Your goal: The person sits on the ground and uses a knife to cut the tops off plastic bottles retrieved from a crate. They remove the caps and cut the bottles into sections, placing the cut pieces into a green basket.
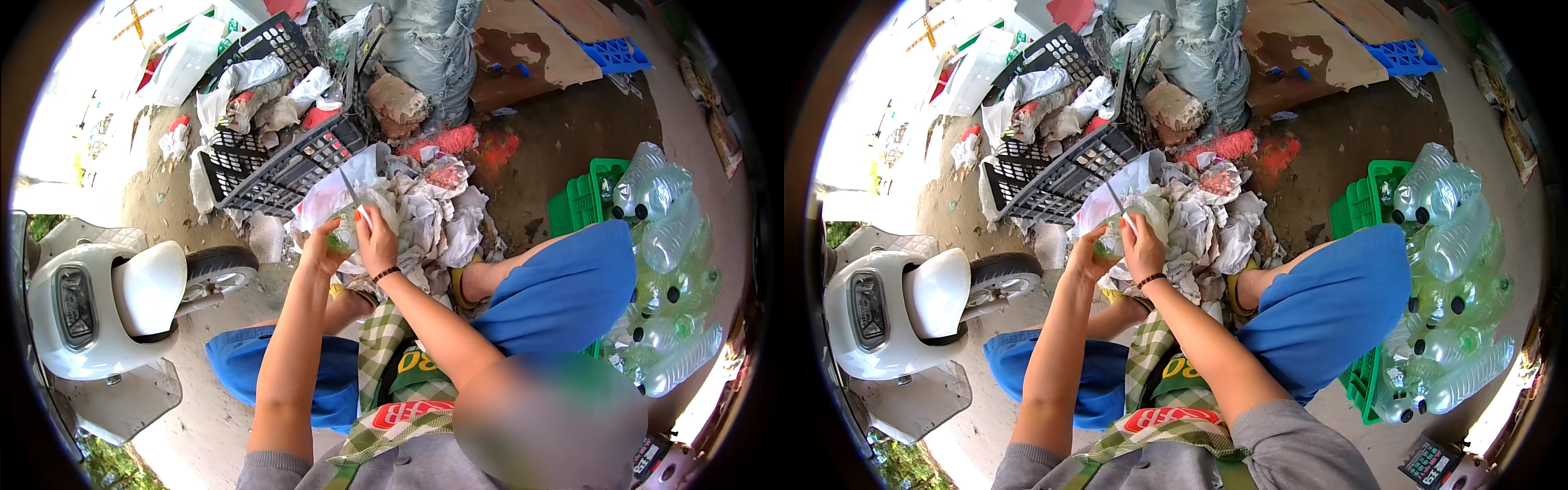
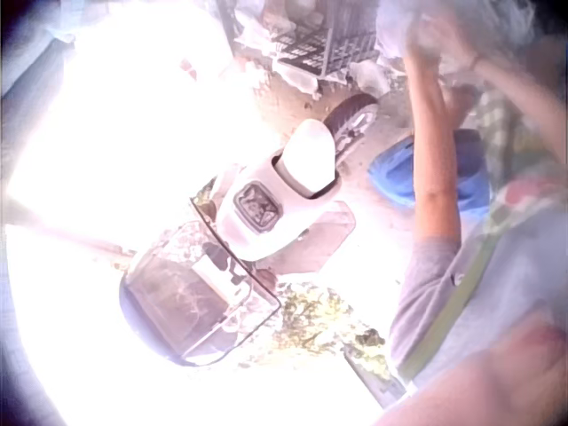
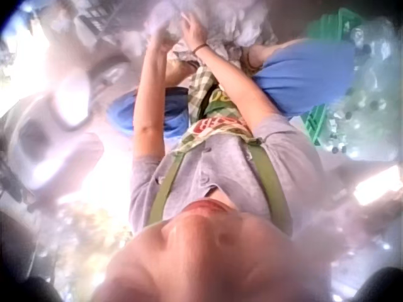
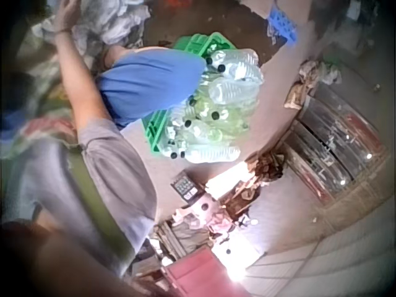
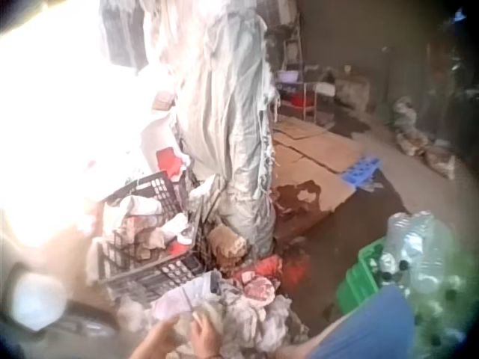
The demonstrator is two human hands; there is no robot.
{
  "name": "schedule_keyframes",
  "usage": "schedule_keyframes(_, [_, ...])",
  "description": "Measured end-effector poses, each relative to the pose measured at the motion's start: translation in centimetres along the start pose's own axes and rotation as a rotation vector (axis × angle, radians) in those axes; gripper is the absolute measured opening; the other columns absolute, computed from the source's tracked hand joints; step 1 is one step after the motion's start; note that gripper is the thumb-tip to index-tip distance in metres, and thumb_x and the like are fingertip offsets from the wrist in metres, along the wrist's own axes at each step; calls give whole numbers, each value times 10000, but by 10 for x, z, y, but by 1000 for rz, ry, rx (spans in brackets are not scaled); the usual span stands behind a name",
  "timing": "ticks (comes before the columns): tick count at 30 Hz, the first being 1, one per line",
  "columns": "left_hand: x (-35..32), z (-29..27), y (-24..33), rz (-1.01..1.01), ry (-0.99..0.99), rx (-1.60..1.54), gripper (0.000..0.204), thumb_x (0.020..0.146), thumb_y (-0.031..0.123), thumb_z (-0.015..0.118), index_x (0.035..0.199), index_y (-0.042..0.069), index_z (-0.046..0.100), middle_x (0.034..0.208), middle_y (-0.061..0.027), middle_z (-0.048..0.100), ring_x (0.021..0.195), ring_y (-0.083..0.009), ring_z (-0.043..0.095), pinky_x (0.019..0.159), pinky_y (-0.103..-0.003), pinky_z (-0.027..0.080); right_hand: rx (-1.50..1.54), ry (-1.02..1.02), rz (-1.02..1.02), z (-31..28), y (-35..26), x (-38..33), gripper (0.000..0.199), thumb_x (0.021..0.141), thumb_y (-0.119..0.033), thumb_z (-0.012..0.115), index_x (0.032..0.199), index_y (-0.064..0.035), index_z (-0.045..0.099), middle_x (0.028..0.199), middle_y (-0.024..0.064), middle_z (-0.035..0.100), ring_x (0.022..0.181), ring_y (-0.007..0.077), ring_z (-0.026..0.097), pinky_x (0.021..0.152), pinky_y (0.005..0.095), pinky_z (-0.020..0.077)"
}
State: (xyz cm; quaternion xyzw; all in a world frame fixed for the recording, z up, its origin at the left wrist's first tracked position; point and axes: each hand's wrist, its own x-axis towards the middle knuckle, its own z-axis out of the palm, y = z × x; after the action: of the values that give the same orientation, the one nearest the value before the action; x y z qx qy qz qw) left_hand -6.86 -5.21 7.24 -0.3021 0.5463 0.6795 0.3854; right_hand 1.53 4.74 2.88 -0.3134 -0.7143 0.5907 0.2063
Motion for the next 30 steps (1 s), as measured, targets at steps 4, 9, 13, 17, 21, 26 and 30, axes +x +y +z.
schedule_keyframes(4, [-40, -3, -5, 54, -179, -177, 430, 1003, 198, 525, 1406, 51, 493, 1372, -174, 575, 1261, -359, 563, 1057, -580, 466, -152, 38, 59, -8, 69, 35, 168, 977, -253, 576, 1017, -91, 552, 829, 213, 671, 765, 457, 635, 625, 543, 462])
schedule_keyframes(9, [-71, -24, -7, 28, -230, -272, 425, 1024, 213, 496, 1391, 1, 486, 1400, -212, 551, 1289, -386, 547, 1068, -578, 473, 204, 53, 8, -36, 6, 7, 278, 976, -349, 626, 1088, -96, 598, 815, 160, 660, 663, 347, 635, 593, 425, 486])
schedule_keyframes(13, [-77, -29, -21, 157, -117, -31, 394, 1005, 176, 541, 1352, -8, 509, 1344, -199, 587, 1227, -340, 597, 1044, -560, 500, 67, -193, -148, -45, -51, -20, 348, 958, -353, 650, 1231, -147, 587, 868, 136, 696, 728, 322, 682, 633, 403, 520])
schedule_keyframes(17, [-123, -28, -26, 225, -215, 39, 413, 955, 153, 592, 1335, 1, 536, 1277, -155, 640, 1162, -304, 643, 1013, -505, 526, 114, 52, -110, -44, 34, 40, 290, 956, -322, 616, 1207, -178, 624, 959, 155, 721, 875, 380, 692, 709, 461, 536])
schedule_keyframes(21, [-172, -23, -20, 193, -303, -96, 438, 934, 153, 604, 1342, 5, 544, 1274, -126, 652, 1162, -279, 646, 999, -479, 530, -105, -58, 88, -62, 102, 80, 171, 929, -195, 637, 1015, -52, 673, 817, 134, 694, 645, 230, 667, 615, 373, 508])
schedule_keyframes(26, [-190, -43, -24, 361, -195, 12, 538, 914, 7, 603, 1430, -34, 456, 1279, -146, 630, 1152, -237, 641, 981, -376, 530, 244, 81, 138, -58, 55, 72, 251, 908, -171, 656, 1128, -54, 684, 863, 117, 721, 752, 254, 689, 668, 372, 530])
schedule_keyframes(30, [-200, -55, -16, 469, -187, 243, 588, 906, 3, 626, 1462, -34, 438, 1286, -134, 629, 1129, -202, 637, 959, -314, 512, 311, -111, 31, -85, 35, 100, 211, 925, -126, 653, 1088, -3, 706, 846, 69, 715, 735, 121, 663, 651, 288, 517])
